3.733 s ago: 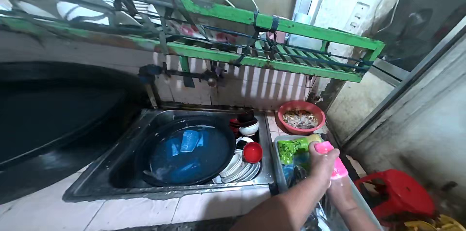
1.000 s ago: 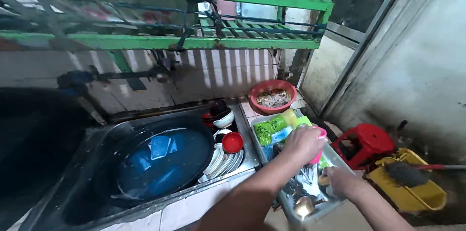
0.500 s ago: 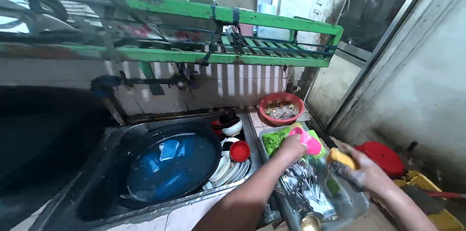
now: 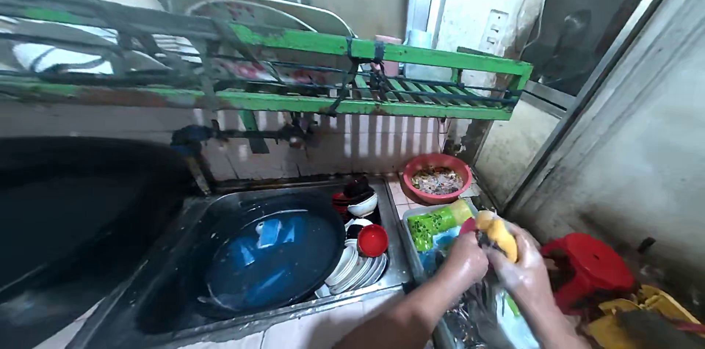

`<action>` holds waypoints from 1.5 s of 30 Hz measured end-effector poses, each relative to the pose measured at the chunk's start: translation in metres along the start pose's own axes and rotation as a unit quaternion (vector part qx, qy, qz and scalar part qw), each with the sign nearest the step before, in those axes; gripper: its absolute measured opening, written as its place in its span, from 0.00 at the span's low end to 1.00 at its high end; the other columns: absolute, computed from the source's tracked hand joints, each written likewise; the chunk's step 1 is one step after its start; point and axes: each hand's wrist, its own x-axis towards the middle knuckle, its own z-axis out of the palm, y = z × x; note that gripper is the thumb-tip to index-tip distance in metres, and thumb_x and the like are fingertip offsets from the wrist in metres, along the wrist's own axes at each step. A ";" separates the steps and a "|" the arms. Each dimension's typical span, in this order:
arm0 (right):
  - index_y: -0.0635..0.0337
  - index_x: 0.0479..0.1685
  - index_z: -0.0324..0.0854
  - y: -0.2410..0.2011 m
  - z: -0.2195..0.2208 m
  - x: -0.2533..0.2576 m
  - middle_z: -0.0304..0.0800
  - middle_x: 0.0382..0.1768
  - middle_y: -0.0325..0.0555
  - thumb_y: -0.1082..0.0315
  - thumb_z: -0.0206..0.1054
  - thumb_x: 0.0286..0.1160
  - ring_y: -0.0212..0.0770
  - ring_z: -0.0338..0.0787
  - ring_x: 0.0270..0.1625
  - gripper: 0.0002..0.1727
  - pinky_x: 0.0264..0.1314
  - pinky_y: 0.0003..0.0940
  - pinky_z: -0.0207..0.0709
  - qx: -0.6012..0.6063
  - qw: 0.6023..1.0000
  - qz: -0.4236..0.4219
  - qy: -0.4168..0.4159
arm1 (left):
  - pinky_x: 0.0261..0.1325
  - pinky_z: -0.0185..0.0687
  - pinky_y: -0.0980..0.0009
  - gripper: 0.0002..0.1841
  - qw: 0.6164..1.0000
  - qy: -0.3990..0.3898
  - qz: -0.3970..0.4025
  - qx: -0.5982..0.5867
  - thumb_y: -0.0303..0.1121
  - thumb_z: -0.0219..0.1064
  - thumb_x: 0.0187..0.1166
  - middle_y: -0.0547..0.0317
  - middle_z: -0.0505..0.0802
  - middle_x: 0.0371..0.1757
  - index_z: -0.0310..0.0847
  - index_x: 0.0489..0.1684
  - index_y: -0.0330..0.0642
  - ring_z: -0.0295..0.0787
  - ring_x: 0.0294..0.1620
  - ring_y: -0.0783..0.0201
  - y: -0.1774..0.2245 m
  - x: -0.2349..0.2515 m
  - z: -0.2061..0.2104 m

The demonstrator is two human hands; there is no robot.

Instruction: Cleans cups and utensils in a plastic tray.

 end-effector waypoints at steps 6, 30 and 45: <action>0.58 0.67 0.78 0.015 -0.026 0.063 0.88 0.36 0.47 0.61 0.63 0.84 0.37 0.87 0.34 0.18 0.36 0.36 0.83 0.110 0.962 0.209 -0.138 | 0.78 0.72 0.48 0.16 0.949 -0.066 0.250 0.179 0.32 0.57 0.89 0.39 0.93 0.58 0.88 0.57 0.30 0.86 0.69 0.45 -0.019 -0.013 0.005; 0.52 0.57 0.77 0.007 0.052 0.028 0.90 0.37 0.42 0.57 0.44 0.94 0.34 0.92 0.38 0.17 0.39 0.35 0.89 0.594 0.785 0.168 0.053 | 0.64 0.83 0.63 0.17 0.883 0.078 0.046 -0.460 0.41 0.61 0.88 0.51 0.92 0.51 0.83 0.59 0.35 0.89 0.55 0.64 0.002 0.014 0.013; 0.59 0.48 0.80 0.026 0.021 0.059 0.88 0.26 0.41 0.61 0.48 0.93 0.33 0.88 0.26 0.16 0.28 0.31 0.86 0.417 0.889 0.177 -0.072 | 0.66 0.80 0.57 0.21 0.975 0.116 -0.052 -0.183 0.43 0.71 0.81 0.46 0.91 0.55 0.83 0.59 0.33 0.87 0.59 0.58 0.003 -0.004 -0.020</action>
